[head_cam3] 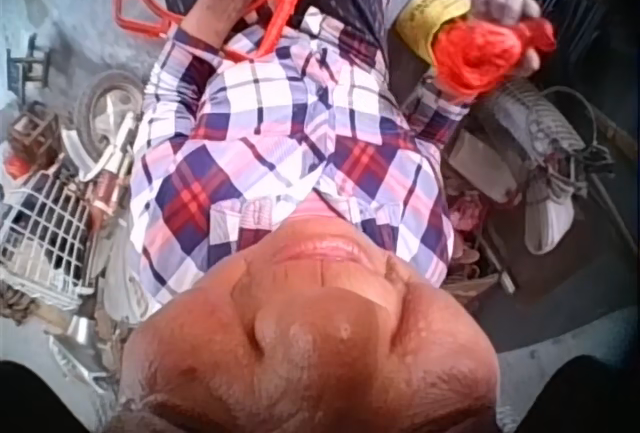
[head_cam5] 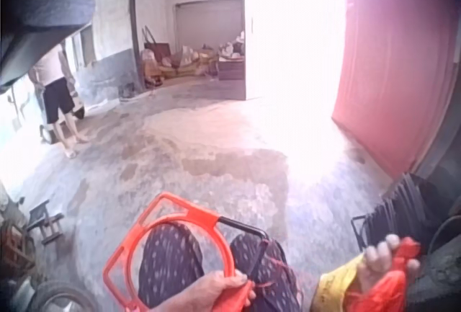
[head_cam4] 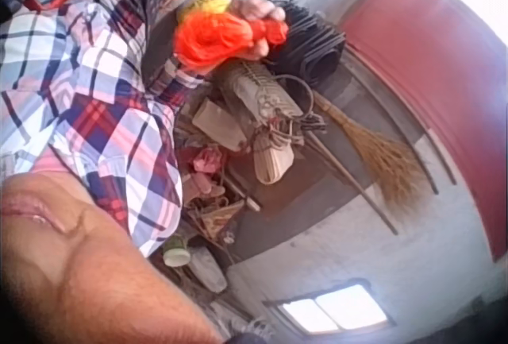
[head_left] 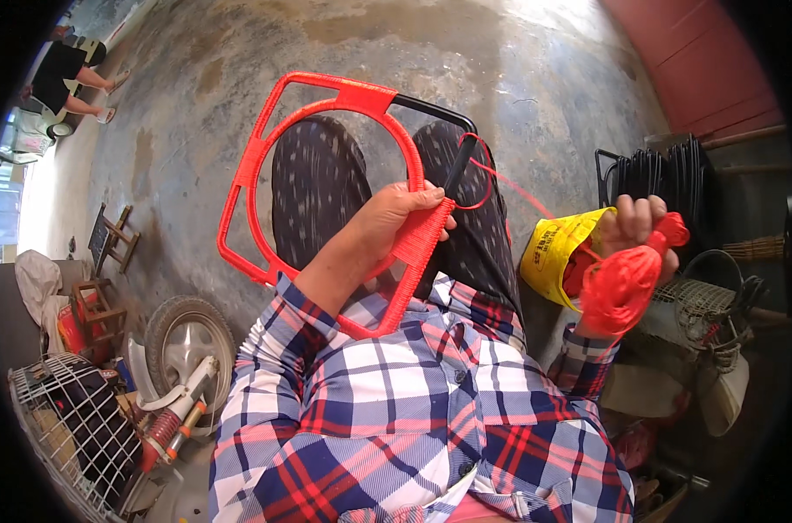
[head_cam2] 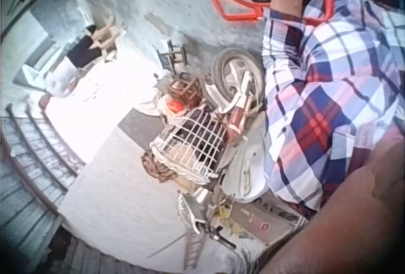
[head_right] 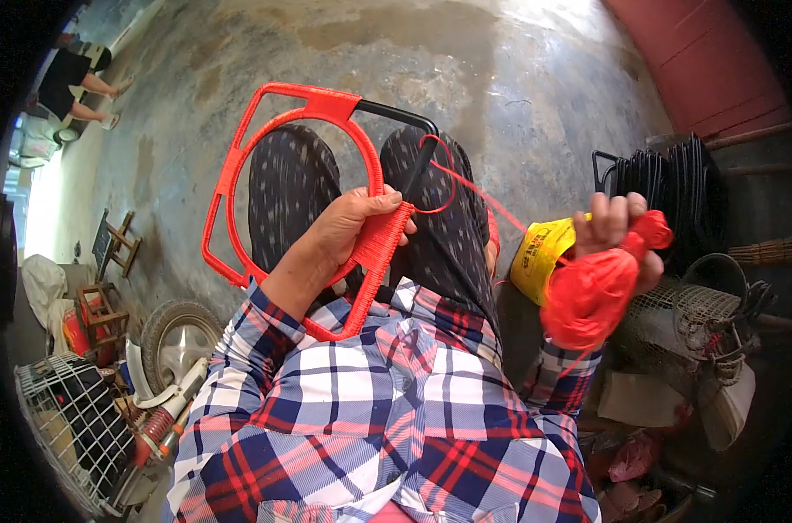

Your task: Wrapping a red plastic frame with red string as part of a manufacturing process.

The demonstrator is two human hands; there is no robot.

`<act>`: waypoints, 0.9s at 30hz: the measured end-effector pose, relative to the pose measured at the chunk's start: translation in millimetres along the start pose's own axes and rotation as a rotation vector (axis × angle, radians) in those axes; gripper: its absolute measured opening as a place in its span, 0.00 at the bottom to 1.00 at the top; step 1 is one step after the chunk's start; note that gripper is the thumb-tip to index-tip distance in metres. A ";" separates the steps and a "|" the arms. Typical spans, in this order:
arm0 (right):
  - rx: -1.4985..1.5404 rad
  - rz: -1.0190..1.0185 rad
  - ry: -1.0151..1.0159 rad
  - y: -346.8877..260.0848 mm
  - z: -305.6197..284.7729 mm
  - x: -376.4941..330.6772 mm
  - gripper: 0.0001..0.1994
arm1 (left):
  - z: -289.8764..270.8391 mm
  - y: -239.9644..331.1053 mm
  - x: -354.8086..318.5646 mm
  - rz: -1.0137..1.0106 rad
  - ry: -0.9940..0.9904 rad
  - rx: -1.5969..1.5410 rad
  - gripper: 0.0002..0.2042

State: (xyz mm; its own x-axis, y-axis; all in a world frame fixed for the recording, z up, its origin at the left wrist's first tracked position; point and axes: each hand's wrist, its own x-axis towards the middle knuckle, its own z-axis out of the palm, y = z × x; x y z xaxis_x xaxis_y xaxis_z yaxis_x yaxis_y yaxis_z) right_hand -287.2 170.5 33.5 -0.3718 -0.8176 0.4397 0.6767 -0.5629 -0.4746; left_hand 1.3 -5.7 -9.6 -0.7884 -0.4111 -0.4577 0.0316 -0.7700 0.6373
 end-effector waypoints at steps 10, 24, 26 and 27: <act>-0.485 0.382 0.379 104.6 5.3 -11.6 0.18 | 1.4 0.7 3.7 -0.013 -0.023 0.011 0.10; -0.508 0.471 0.201 58.1 23.5 -17.4 0.13 | 2.5 1.6 0.6 -0.002 -0.021 -0.011 0.10; -0.653 0.458 0.360 84.2 45.7 -6.1 0.10 | 1.1 3.2 1.2 -0.002 -0.048 -0.011 0.10; -0.702 0.464 0.331 99.1 46.9 -0.3 0.10 | 1.8 4.1 1.5 -0.008 -0.055 -0.019 0.10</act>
State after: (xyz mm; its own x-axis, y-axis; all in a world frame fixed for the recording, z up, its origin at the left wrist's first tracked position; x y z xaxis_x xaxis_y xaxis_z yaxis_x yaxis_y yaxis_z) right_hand -190.3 120.6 22.1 -0.3952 -0.9129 -0.1018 0.3013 -0.0242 -0.9532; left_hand -0.9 -8.6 -6.5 -0.8211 -0.3777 -0.4280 0.0362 -0.7826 0.6214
